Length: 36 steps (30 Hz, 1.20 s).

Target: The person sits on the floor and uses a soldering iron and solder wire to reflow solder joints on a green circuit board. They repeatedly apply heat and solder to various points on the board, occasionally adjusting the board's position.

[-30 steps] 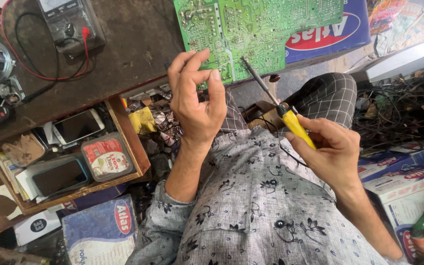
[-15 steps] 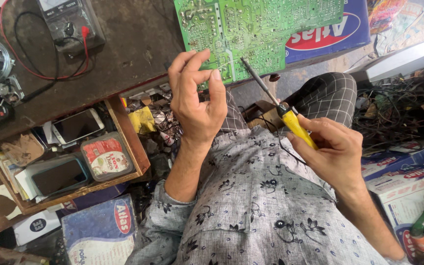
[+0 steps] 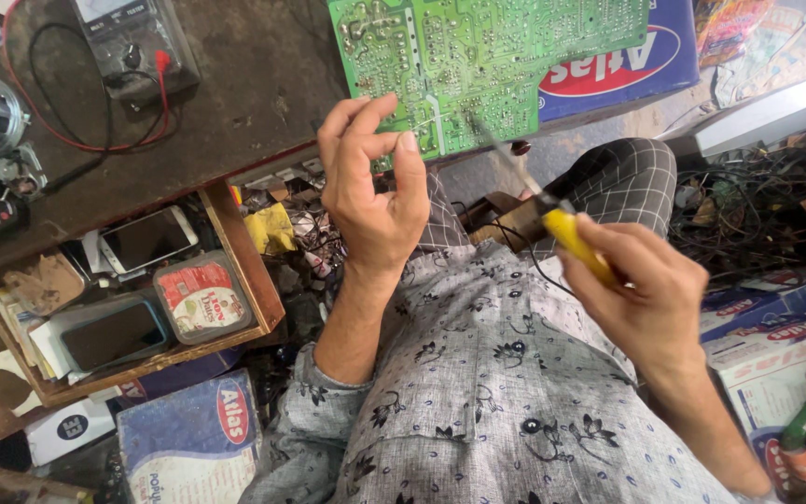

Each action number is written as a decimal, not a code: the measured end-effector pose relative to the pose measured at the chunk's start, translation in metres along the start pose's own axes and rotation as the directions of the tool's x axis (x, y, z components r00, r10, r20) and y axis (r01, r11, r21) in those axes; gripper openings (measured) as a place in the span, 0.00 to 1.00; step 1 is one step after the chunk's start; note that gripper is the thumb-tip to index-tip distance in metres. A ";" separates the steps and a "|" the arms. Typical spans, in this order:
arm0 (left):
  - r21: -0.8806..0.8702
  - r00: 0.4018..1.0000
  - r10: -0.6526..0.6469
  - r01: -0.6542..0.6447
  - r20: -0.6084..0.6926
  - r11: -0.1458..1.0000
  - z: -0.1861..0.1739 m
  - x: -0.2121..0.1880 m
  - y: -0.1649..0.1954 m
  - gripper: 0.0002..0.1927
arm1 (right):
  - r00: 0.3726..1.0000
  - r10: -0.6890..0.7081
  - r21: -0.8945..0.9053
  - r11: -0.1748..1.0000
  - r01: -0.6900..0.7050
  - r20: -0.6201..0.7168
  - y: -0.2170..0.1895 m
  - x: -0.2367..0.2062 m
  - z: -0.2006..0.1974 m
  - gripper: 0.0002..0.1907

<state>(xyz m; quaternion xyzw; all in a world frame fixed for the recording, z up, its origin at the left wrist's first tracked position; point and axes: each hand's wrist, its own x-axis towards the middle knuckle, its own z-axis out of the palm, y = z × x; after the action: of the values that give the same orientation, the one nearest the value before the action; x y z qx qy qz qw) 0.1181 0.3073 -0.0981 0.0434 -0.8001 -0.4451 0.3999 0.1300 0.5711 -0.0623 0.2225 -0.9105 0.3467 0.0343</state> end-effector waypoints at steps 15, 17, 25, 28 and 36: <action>0.037 0.992 -0.077 0.081 -0.095 0.996 0.012 0.002 0.018 0.05 | 0.991 -0.005 -0.001 1.000 0.005 -0.131 0.016 0.027 -0.054 0.17; 0.060 0.992 -0.073 0.079 -0.102 0.995 0.014 0.002 0.020 0.05 | 0.996 -0.023 -0.034 0.999 0.021 -0.087 0.017 0.029 -0.057 0.17; 0.106 0.994 -0.060 0.070 -0.095 0.992 0.012 0.002 0.021 0.07 | 0.996 -0.089 0.048 0.995 0.089 -0.005 0.032 0.025 -0.052 0.15; 0.101 0.995 -0.045 0.055 -0.094 0.993 0.012 0.002 0.019 0.06 | 0.993 -0.118 0.067 0.991 0.117 0.024 0.035 0.026 -0.051 0.17; 0.125 0.999 -0.026 0.029 -0.023 0.992 0.011 0.000 0.013 0.07 | 0.995 -0.093 0.052 0.994 0.092 0.022 0.035 0.027 -0.045 0.18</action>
<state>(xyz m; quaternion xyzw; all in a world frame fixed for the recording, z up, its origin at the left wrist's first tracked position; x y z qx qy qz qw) 0.1140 0.3222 -0.0917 0.0843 -0.8215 -0.3989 0.3986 0.0868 0.6131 -0.0439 0.2695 -0.8904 0.3654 0.0336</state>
